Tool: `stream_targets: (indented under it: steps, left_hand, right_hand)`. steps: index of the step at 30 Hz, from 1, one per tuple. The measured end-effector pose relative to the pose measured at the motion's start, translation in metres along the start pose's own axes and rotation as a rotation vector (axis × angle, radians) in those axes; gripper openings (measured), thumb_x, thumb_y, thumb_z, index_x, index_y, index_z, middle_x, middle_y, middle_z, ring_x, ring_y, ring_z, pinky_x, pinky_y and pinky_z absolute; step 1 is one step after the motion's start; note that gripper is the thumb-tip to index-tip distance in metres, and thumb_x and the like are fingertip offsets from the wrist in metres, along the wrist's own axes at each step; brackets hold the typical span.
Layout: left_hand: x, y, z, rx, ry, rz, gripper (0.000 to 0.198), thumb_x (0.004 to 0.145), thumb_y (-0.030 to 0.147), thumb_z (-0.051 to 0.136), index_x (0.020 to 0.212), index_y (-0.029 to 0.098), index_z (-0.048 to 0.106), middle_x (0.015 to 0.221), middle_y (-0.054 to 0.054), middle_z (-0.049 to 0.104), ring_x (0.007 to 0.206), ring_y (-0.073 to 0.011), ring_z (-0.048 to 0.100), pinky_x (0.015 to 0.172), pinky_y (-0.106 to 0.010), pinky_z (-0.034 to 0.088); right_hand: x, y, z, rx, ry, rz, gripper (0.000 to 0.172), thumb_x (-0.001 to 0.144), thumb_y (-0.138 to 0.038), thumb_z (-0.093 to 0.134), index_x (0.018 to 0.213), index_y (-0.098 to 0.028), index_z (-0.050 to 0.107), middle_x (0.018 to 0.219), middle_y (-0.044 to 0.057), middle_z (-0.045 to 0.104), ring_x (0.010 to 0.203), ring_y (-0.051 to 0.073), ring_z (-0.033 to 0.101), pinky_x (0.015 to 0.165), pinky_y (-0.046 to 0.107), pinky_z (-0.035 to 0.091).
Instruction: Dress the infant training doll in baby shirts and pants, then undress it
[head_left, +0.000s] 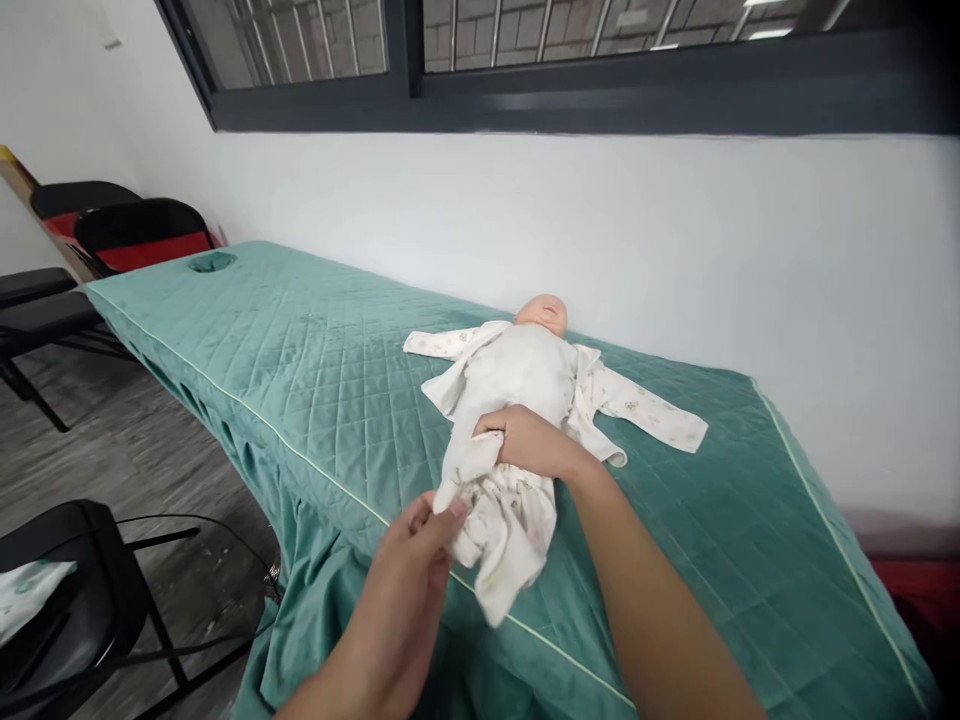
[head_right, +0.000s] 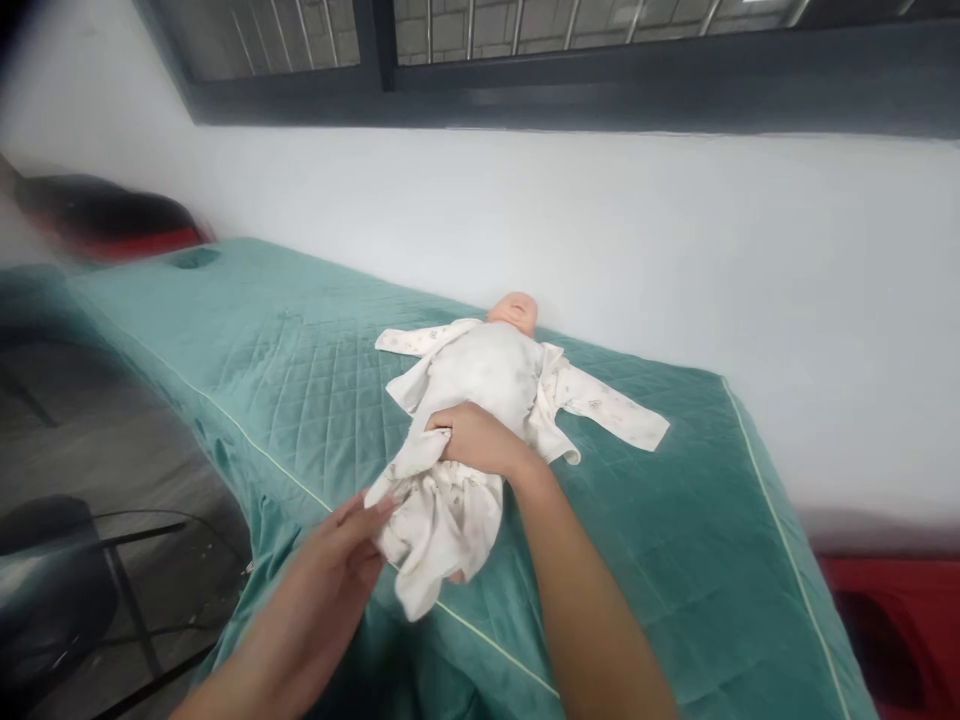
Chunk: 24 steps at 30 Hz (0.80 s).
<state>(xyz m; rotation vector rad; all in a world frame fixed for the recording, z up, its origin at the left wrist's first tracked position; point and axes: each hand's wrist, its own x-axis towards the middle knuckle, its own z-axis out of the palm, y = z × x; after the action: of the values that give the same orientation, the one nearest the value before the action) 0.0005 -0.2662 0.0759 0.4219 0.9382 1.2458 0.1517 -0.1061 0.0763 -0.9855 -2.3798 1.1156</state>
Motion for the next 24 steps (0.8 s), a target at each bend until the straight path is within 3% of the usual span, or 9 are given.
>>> stream_targets:
  steps: [4,8,13,18,24]
  left_hand:
    - [-0.008,-0.027,-0.015,-0.052,0.076,-0.049,0.031,0.074,0.042,0.078,0.089,0.018,0.065,0.086,-0.008,0.070,0.078,-0.0207,0.066,0.067,-0.029,0.049]
    - [-0.009,-0.044,-0.040,0.008,0.152,-0.016,0.034,0.071,0.044,0.081,0.089,0.019,0.066,0.068,-0.001,0.065,0.062,-0.0143,0.059,0.063,-0.025,0.045]
    - [0.002,-0.033,-0.063,0.221,0.233,0.087,0.036,0.073,0.046,0.079,0.087,0.017,0.064,0.067,0.002,0.062,0.064,-0.0118,0.055,0.064,-0.022,0.043]
    - [0.020,-0.020,-0.072,0.348,0.181,0.110,0.040,0.074,0.052,0.075,0.082,0.016,0.059,0.067,0.002,0.057,0.062,-0.0114,0.052,0.059,-0.021,0.040]
    - [0.027,-0.022,-0.071,0.561,0.166,0.093,0.043,0.078,0.060,0.064,0.086,0.019,0.055,0.076,-0.001,0.059,0.068,-0.0161,0.057,0.054,-0.025,0.048]
  right_hand:
    - [0.000,0.001,-0.001,-0.024,-0.034,-0.031,0.022,0.065,-0.012,0.054,0.076,-0.019,0.071,0.082,0.001,0.074,0.077,0.019,0.064,0.070,0.027,0.044]
    - [-0.001,0.002,0.001,-0.083,-0.065,-0.009,0.018,0.064,-0.015,0.059,0.075,-0.019,0.073,0.079,0.001,0.074,0.072,0.018,0.063,0.066,0.027,0.043]
    - [-0.002,-0.001,0.006,-0.155,-0.040,0.080,0.008,0.067,-0.027,0.066,0.067,-0.020,0.071,0.067,-0.002,0.068,0.066,0.016,0.057,0.058,0.026,0.036]
    - [-0.002,-0.005,0.006,-0.208,-0.039,0.160,0.032,0.066,-0.046,0.072,0.056,-0.018,0.060,0.058,-0.003,0.055,0.061,0.013,0.047,0.052,0.026,0.030]
    - [-0.004,-0.011,0.005,-0.232,-0.055,0.151,0.031,0.070,-0.045,0.069,0.059,-0.018,0.060,0.063,-0.002,0.060,0.064,0.014,0.050,0.055,0.026,0.031]
